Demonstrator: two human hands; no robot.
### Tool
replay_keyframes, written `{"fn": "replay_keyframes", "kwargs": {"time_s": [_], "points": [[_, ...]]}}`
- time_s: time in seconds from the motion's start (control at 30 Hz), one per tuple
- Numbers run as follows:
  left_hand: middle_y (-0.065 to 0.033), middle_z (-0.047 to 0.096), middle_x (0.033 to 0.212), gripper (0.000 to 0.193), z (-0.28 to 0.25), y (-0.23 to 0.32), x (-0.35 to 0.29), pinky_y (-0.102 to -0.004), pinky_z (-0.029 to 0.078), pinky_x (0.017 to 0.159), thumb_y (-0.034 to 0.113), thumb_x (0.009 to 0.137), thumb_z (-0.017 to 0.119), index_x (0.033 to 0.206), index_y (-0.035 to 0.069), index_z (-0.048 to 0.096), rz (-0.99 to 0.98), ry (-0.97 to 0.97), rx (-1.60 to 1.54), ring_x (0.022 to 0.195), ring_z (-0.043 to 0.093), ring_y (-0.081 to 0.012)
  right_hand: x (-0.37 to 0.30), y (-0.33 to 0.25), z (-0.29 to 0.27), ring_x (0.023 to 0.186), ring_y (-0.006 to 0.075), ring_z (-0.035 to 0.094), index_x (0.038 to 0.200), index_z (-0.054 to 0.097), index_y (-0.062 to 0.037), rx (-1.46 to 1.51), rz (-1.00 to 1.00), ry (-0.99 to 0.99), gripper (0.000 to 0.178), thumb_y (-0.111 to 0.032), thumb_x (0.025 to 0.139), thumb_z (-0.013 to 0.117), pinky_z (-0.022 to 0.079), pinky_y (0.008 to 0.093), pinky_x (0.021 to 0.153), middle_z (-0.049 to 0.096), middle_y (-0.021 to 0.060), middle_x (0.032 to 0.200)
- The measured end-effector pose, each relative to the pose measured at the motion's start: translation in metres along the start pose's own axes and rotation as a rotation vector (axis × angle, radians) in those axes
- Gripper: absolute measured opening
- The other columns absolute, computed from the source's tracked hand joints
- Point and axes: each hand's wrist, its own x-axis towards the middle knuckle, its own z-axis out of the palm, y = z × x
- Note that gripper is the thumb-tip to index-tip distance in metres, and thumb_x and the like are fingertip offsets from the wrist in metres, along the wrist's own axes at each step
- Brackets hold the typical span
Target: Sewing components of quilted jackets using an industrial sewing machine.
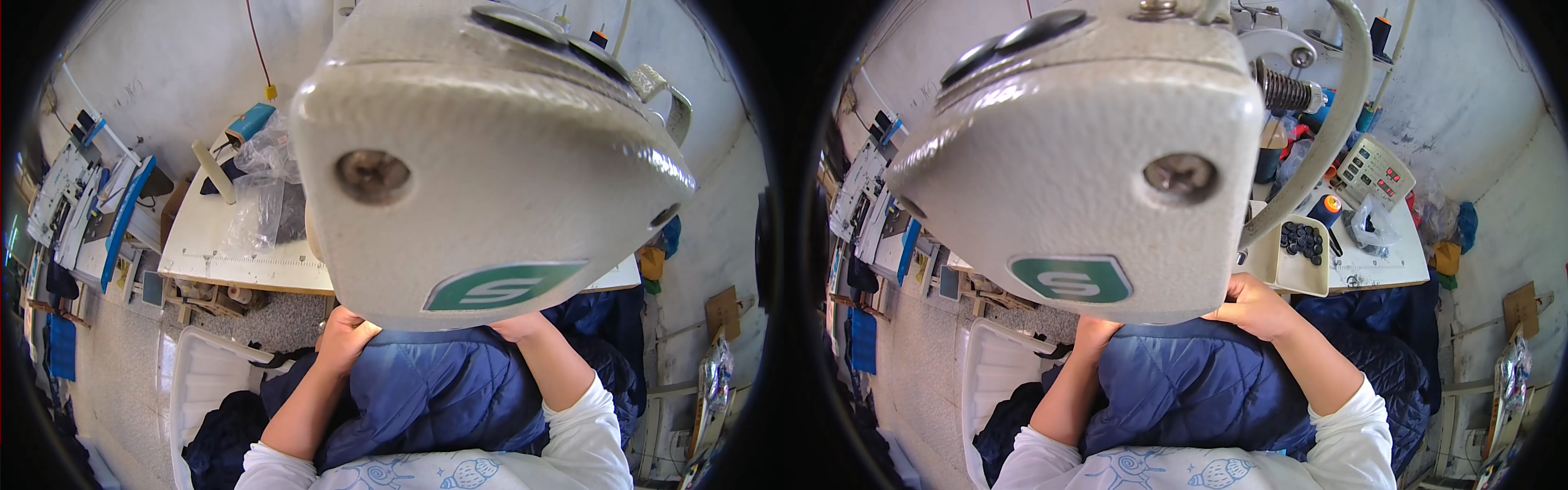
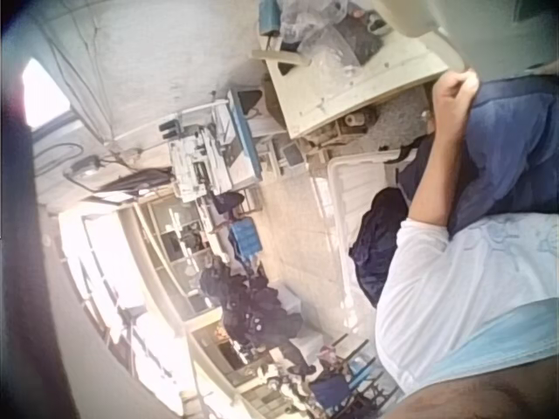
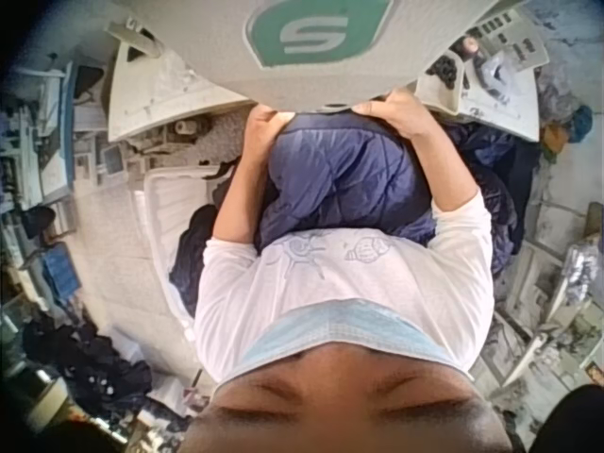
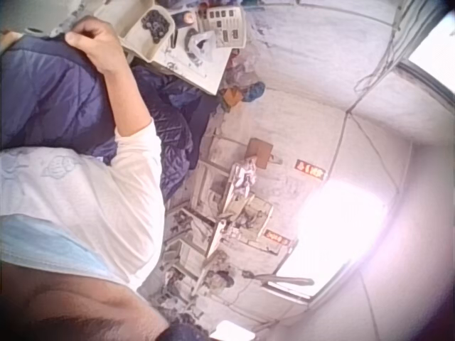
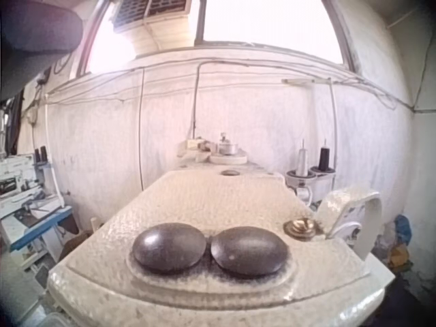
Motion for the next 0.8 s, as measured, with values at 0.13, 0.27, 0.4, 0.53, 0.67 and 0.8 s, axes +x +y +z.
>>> {"fn": "replay_keyframes", "kwargs": {"time_s": [0.13, 0.27, 0.4, 0.53, 0.67, 0.8], "points": [[-0.0058, 0.066, 0.097, 0.022, 0.0011, 0.0001, 0.0003, -0.027, 0.044, 0.082, 0.006, 0.08, 0.062, 0.101, -0.001, 0.064, 0.01, -0.001, 0.003, 0.089, 0.058, -0.0133, 0.0005, -0.0001, 0.0036, 0.091, 0.012, 0.059, 0.102, 0.064, 0.0022, 0.024, -0.009, 0.006, 0.026, 0.006, 0.077, 0.056, 0.046, 0.0266, 0.085, 0.065, 0.0068, 0.1], [-0.0058, 0.065, 0.098, 0.021, 0.0022, 0.0017, 0.0001, -0.0271, 0.044, 0.082, 0.006, 0.081, 0.062, 0.101, -0.001, 0.063, 0.015, -0.015, -0.005, 0.09, 0.058, -0.013, 0.0007, -0.0005, 0.0053, 0.09, 0.0121, 0.06, 0.103, 0.064, 0.0023, -0.02, 0.037, 0.034, 0.026, 0.006, 0.078, 0.056, 0.046, 0.0263, 0.084, 0.065, 0.0077, 0.1], [-0.0058, 0.065, 0.1, 0.021, 0.0026, 0.0018, 0.0002, -0.0273, 0.044, 0.084, 0.007, 0.083, 0.061, 0.103, -0.001, 0.062, 0.026, -0.045, -0.036, 0.092, 0.058, -0.0128, 0.0021, 0.0019, 0.0052, 0.089, 0.0131, 0.061, 0.103, 0.064, 0.0022, 0.01, 0.055, 0.042, 0.025, 0.005, 0.078, 0.057, 0.047, 0.0262, 0.083, 0.065, 0.0084, 0.1], [-0.0057, 0.064, 0.103, 0.023, 0.0046, 0.0005, 0.0036, -0.0274, 0.043, 0.086, 0.007, 0.084, 0.061, 0.106, -0.001, 0.061, 0.135, -0.071, -0.03, 0.094, 0.057, -0.0128, 0.0037, 0.0049, 0.0036, 0.091, 0.0143, 0.061, 0.103, 0.064, 0.002, 0.01, 0.089, 0.045, 0.026, 0.004, 0.078, 0.058, 0.046, 0.0269, 0.085, 0.065, 0.0094, 0.101], [-0.0057, 0.063, 0.104, 0.024, 0.0053, 0.0015, 0.0043, -0.0272, 0.043, 0.087, 0.007, 0.085, 0.06, 0.107, -0.001, 0.06, 0.144, -0.085, -0.033, 0.095, 0.057, -0.0128, 0.0048, 0.0045, 0.0041, 0.094, 0.0149, 0.06, 0.106, 0.062, 0.0019, -0.035, 0.112, 0.061, 0.029, 0.003, 0.078, 0.06, 0.045, 0.028, 0.086, 0.064, 0.0101, 0.103], [-0.0057, 0.063, 0.104, 0.025, 0.0051, 0.0017, 0.005, -0.0272, 0.042, 0.087, 0.007, 0.085, 0.058, 0.109, -0.001, 0.059, 0.126, -0.106, -0.037, 0.096, 0.057, -0.0129, 0.0034, 0.0007, 0.0055, 0.095, 0.015, 0.059, 0.109, 0.06, 0.0019, -0.042, 0.09, 0.046, 0.031, 0.002, 0.078, 0.06, 0.045, 0.0282, 0.087, 0.064, 0.0099, 0.105]]}}
